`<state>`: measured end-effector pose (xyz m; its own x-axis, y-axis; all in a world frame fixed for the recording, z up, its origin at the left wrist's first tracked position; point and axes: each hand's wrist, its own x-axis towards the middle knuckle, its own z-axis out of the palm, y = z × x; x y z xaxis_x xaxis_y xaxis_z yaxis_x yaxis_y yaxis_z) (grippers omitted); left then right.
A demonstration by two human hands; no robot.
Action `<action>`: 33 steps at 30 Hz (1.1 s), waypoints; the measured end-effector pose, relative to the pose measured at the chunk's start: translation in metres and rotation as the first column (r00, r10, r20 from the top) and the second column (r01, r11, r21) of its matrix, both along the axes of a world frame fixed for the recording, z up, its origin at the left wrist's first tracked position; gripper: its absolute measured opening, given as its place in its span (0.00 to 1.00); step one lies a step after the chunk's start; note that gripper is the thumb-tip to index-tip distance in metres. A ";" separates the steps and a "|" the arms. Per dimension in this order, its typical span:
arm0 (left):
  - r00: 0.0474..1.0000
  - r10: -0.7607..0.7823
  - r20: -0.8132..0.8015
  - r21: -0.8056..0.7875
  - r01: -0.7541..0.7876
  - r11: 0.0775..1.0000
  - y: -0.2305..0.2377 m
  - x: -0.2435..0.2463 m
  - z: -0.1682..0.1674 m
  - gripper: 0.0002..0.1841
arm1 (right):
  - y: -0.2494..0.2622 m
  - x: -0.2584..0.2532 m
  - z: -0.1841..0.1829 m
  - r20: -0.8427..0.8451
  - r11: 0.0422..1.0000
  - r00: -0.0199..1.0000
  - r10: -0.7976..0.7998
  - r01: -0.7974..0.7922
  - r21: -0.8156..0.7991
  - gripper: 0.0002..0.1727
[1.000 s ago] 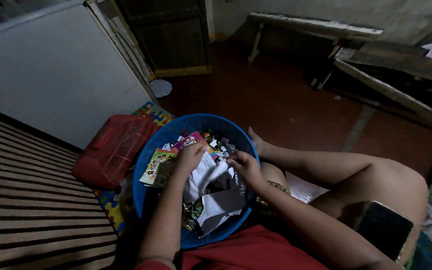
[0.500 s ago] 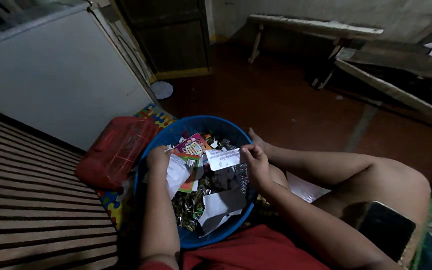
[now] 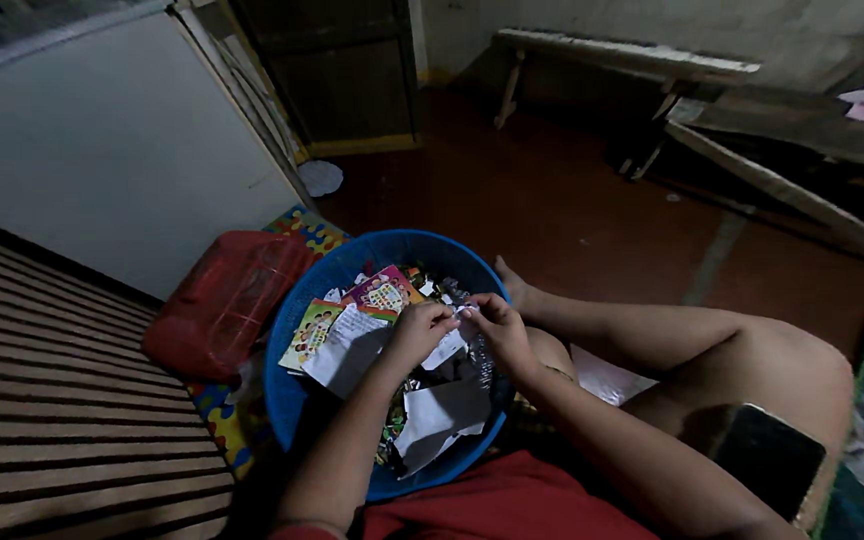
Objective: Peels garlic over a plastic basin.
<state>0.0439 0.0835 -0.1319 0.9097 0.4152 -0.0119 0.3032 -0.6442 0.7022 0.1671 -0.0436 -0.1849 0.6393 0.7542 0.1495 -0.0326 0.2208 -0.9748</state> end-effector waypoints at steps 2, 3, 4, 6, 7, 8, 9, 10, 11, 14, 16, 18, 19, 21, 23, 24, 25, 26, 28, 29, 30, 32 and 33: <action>1.000 0.002 0.002 0.015 -0.002 1.000 0.000 0.000 0.001 0.15 | 0.000 0.000 0.001 -0.006 1.000 1.000 0.019 -0.019 -0.025 0.12; 1.000 -0.004 -0.006 0.025 0.004 1.000 0.000 0.000 0.002 0.16 | 0.000 0.000 0.002 -0.008 0.999 1.000 0.019 -0.019 -0.033 0.12; 1.000 -0.010 -0.021 0.034 0.010 0.999 0.001 0.000 0.004 0.16 | 0.000 0.000 0.002 -0.009 0.999 1.000 0.015 -0.016 -0.033 0.11; 0.998 -0.025 -0.050 0.065 0.028 0.997 0.004 -0.002 0.006 0.18 | 0.001 0.000 0.001 -0.007 1.000 1.000 0.012 -0.012 -0.019 0.07; 0.997 -0.039 -0.064 0.078 0.044 0.996 0.006 -0.003 0.006 0.19 | 0.000 0.001 0.000 -0.001 1.000 1.000 0.018 -0.018 -0.019 0.06; 0.996 -0.054 -0.074 0.087 0.060 0.994 0.007 -0.003 0.005 0.19 | 0.000 0.001 0.000 0.012 0.999 1.000 0.023 -0.023 -0.025 0.06; 0.995 -0.068 -0.075 0.090 0.075 0.993 0.008 -0.004 0.003 0.19 | 0.001 0.001 0.000 0.026 0.999 0.999 0.032 -0.031 -0.033 0.06; 0.994 -0.079 -0.076 0.092 0.086 0.992 0.008 -0.005 0.002 0.19 | 0.001 0.001 0.000 0.040 0.998 0.998 0.040 -0.038 -0.046 0.05; 0.994 -0.082 -0.075 0.095 0.089 0.992 0.008 -0.005 0.001 0.19 | 0.001 0.000 0.000 0.046 0.998 0.998 0.047 -0.045 -0.050 0.05; 0.995 -0.073 -0.066 0.088 0.079 0.993 0.009 -0.005 0.002 0.18 | 0.000 -0.002 0.000 0.029 0.998 0.997 0.067 -0.066 -0.016 0.04; 0.996 -0.078 -0.042 0.073 0.081 0.994 0.011 -0.005 0.001 0.18 | -0.001 -0.005 0.001 0.004 0.998 0.998 0.065 -0.065 0.001 0.04; 0.996 -0.088 -0.006 0.060 0.088 0.994 0.013 -0.005 -0.003 0.18 | 0.000 -0.006 -0.002 -0.028 0.998 0.998 0.053 -0.052 0.033 0.03; 0.996 -0.089 0.010 0.051 0.088 0.995 0.014 -0.004 -0.005 0.18 | 0.000 -0.006 -0.004 -0.043 0.998 0.998 0.048 -0.047 0.043 0.03; 0.995 -0.090 0.033 0.031 0.089 0.996 0.012 -0.003 -0.005 0.18 | 0.000 -0.006 -0.005 -0.063 0.998 0.997 0.045 -0.042 0.055 0.03; 0.994 -0.092 0.055 0.018 0.091 0.996 0.012 -0.001 -0.006 0.17 | 0.000 -0.006 -0.005 -0.077 0.997 0.996 0.037 -0.032 0.068 0.03; 0.994 -0.094 0.063 0.008 0.093 0.996 0.012 -0.001 -0.006 0.17 | 0.000 -0.007 -0.005 -0.084 0.997 0.996 0.033 -0.027 0.076 0.03; 0.994 -0.095 0.063 -0.003 0.095 0.995 0.011 0.000 -0.006 0.17 | 0.000 -0.007 -0.005 -0.087 0.996 0.996 0.029 -0.021 0.085 0.02; 0.994 -0.092 0.065 -0.016 0.093 0.996 0.011 0.000 -0.006 0.17 | 0.000 -0.008 -0.005 -0.091 0.995 0.995 0.027 -0.019 0.094 0.02; 0.994 -0.082 0.072 -0.037 0.085 0.996 0.010 0.001 -0.005 0.17 | 0.000 -0.008 -0.006 -0.092 0.994 0.995 0.023 -0.013 0.110 0.02; 0.994 -0.077 0.076 -0.044 0.080 0.996 0.009 0.001 -0.005 0.16 | 0.000 -0.008 -0.006 -0.090 0.993 0.996 0.020 -0.009 0.117 0.02; 0.995 -0.069 0.076 -0.052 0.073 0.996 0.009 0.001 -0.004 0.16 | 0.000 -0.008 -0.006 -0.086 0.993 0.996 0.014 -0.004 0.120 0.02; 0.997 -0.046 0.064 -0.064 0.050 0.997 0.010 0.000 -0.003 0.17 | 0.000 -0.008 -0.006 -0.073 0.991 0.997 0.009 0.001 0.131 0.02; 0.998 -0.033 0.056 -0.062 0.036 0.997 0.011 0.000 -0.002 0.17 | -0.001 -0.008 -0.006 -0.054 0.991 0.998 0.007 0.000 0.131 0.02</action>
